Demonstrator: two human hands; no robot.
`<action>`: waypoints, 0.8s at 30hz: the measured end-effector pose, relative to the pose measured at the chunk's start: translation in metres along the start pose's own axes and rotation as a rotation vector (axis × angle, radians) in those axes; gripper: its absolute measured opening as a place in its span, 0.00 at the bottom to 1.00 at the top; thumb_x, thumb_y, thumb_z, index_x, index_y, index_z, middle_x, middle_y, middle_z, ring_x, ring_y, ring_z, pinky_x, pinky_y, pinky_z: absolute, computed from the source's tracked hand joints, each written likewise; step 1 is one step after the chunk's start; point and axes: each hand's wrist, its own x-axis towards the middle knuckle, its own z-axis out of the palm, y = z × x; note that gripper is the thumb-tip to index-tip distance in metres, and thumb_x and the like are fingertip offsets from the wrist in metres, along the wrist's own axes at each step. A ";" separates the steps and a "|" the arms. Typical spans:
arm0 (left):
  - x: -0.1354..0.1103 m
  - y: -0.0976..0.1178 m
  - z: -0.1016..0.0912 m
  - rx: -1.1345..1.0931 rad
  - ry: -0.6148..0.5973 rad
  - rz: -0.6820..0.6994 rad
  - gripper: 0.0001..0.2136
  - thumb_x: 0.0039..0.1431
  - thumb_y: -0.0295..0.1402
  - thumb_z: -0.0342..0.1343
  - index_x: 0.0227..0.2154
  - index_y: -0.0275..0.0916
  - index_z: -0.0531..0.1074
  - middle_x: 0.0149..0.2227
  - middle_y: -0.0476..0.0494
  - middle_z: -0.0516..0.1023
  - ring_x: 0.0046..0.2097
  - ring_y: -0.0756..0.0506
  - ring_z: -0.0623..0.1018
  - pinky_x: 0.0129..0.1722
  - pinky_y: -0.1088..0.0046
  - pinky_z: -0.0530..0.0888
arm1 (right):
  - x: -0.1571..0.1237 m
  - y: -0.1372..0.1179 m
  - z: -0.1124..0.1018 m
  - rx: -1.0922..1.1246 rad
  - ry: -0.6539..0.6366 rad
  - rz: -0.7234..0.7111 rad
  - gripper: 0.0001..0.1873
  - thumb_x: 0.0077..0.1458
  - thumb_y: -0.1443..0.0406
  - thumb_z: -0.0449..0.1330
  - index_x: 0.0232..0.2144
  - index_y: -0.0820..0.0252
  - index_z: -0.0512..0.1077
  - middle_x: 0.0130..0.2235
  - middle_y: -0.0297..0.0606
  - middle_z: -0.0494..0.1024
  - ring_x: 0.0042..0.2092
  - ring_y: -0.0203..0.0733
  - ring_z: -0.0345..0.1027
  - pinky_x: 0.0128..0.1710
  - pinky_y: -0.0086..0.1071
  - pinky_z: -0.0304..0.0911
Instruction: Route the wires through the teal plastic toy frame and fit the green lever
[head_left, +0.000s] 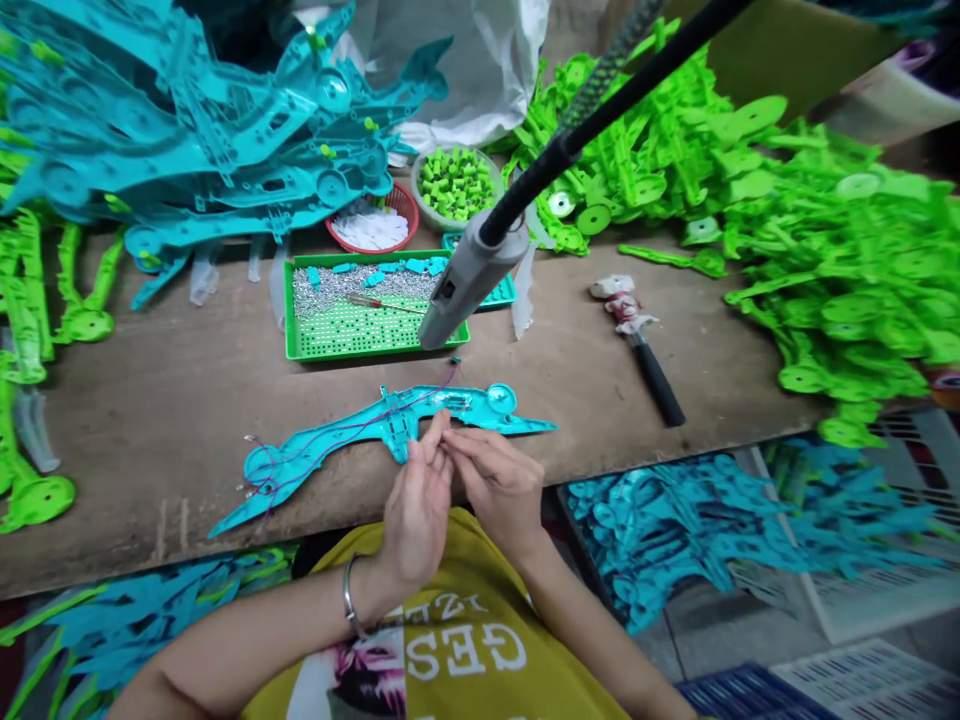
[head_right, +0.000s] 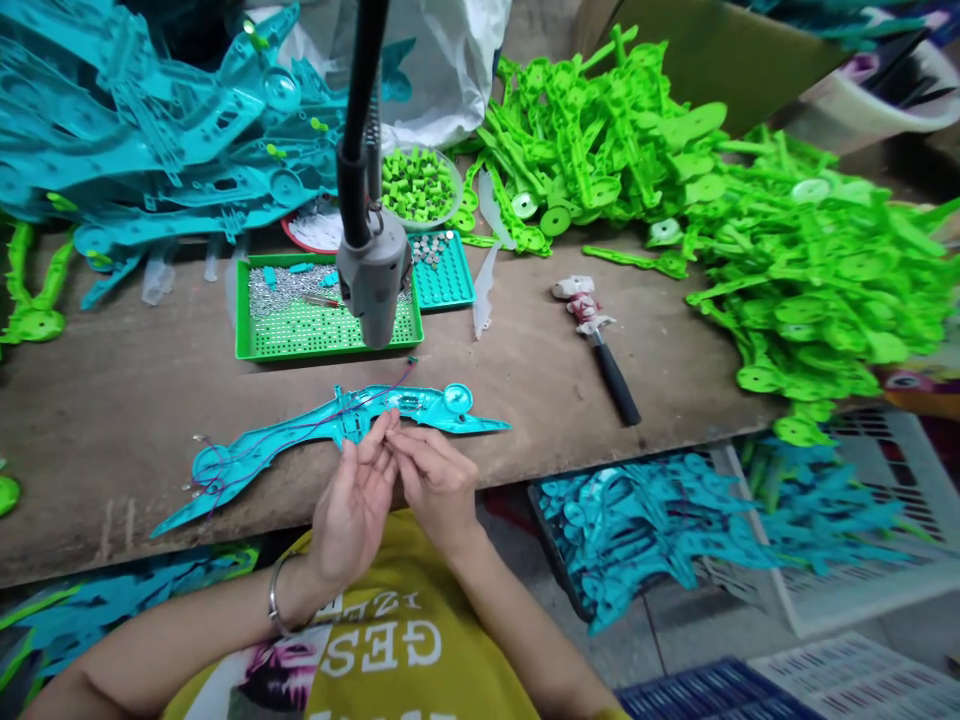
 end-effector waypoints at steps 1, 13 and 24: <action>0.000 -0.001 0.000 0.015 -0.012 0.003 0.27 0.66 0.53 0.44 0.59 0.43 0.69 0.68 0.44 0.59 0.70 0.43 0.55 0.69 0.64 0.53 | 0.001 -0.001 0.000 0.012 0.002 0.016 0.15 0.57 0.73 0.61 0.41 0.49 0.79 0.39 0.35 0.84 0.39 0.41 0.80 0.40 0.36 0.78; -0.005 -0.011 -0.007 0.102 -0.100 0.052 0.31 0.66 0.56 0.39 0.67 0.48 0.54 0.72 0.49 0.47 0.72 0.45 0.48 0.70 0.67 0.50 | 0.006 -0.011 0.004 0.075 0.039 0.187 0.10 0.55 0.73 0.61 0.36 0.54 0.80 0.37 0.37 0.84 0.38 0.39 0.79 0.42 0.34 0.76; 0.004 0.000 0.002 -0.049 0.013 -0.009 0.29 0.63 0.56 0.48 0.59 0.42 0.69 0.68 0.41 0.58 0.69 0.43 0.57 0.69 0.65 0.54 | 0.007 0.004 -0.001 0.080 -0.061 0.206 0.11 0.57 0.70 0.62 0.40 0.54 0.80 0.40 0.39 0.80 0.41 0.39 0.77 0.43 0.34 0.75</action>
